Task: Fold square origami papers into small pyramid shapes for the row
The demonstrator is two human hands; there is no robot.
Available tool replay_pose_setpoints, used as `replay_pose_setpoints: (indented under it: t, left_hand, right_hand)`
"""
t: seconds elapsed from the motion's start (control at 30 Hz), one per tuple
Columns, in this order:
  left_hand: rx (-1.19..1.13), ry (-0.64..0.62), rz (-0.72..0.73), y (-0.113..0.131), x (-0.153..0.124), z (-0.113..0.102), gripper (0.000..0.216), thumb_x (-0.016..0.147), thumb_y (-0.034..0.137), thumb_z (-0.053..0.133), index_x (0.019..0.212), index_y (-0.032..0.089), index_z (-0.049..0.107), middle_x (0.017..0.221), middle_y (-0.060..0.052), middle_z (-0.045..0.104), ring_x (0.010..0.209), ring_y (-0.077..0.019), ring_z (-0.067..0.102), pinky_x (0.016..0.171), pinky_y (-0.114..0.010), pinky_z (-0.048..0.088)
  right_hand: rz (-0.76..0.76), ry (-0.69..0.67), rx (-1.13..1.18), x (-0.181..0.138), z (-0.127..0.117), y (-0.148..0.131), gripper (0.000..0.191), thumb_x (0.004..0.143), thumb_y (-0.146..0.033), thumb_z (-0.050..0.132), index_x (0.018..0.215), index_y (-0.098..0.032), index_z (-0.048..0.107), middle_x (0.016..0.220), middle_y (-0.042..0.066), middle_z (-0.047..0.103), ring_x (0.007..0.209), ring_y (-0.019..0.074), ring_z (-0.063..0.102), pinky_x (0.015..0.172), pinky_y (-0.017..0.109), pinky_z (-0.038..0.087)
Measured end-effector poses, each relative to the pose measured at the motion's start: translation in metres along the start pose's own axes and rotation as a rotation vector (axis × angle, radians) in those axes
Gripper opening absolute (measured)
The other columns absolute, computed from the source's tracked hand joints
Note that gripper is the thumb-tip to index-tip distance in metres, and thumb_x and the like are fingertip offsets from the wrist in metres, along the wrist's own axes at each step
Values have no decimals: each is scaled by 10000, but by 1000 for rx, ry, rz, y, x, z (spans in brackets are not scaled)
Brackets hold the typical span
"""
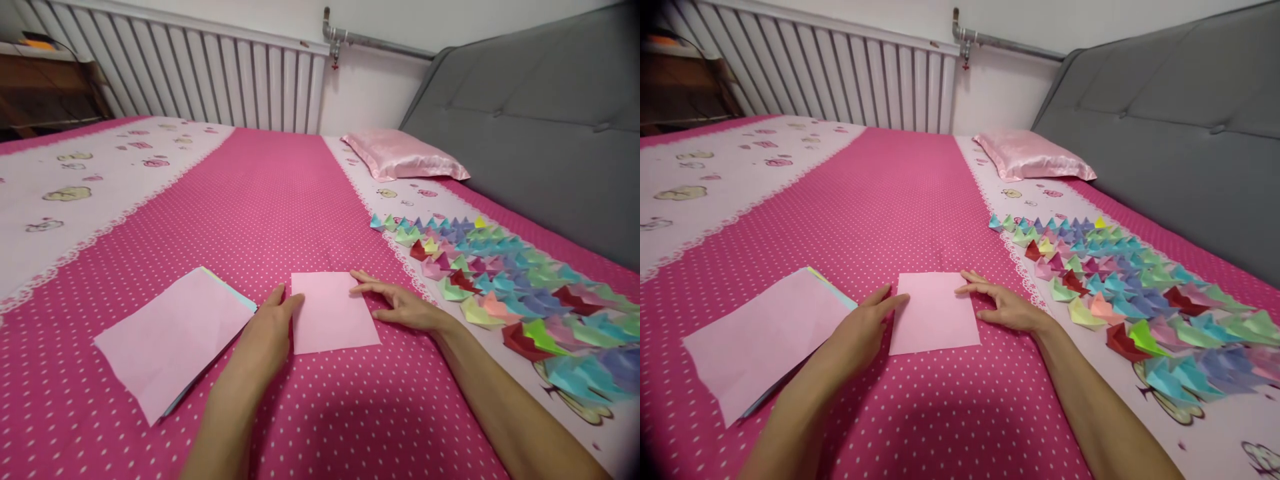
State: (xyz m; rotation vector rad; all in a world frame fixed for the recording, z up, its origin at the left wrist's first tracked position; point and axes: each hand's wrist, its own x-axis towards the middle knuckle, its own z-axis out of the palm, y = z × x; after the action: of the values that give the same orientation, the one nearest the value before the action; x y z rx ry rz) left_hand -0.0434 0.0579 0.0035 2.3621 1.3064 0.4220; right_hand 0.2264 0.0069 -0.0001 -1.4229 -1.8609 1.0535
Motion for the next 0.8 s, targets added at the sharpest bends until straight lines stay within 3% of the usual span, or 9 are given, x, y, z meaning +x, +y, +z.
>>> replay_pose_setpoints:
  t: [0.13, 0.37, 0.8]
  left_hand:
    - [-94, 9, 17, -1, 6, 2, 391, 774, 134, 395, 1036, 284, 644, 1388, -17, 396, 1106, -262, 541, 841, -375, 490]
    - [-101, -56, 25, 4, 9, -6, 399, 748, 88, 456, 1060, 244, 650, 1400, -53, 376, 1203, -270, 454, 986, -407, 390]
    - [-108, -72, -20, 9, 5, -9, 277, 712, 117, 503, 926, 190, 664, 1346, -93, 422, 1198, -263, 452, 950, -377, 415]
  right_hand:
    - [-1, 22, -53, 3, 5, 3, 352, 765, -223, 561, 1111, -278, 595, 1469, -10, 222, 1361, 203, 146, 1087, 464, 170]
    - [4, 98, -47, 9, 11, 14, 232, 722, -229, 632, 950, -244, 672, 1453, 30, 273, 1347, 213, 203, 1088, 422, 199]
    - [40, 342, -43, 17, 21, 23, 171, 691, -200, 611, 814, -246, 721, 1312, 55, 493, 1200, 242, 465, 1004, 428, 355]
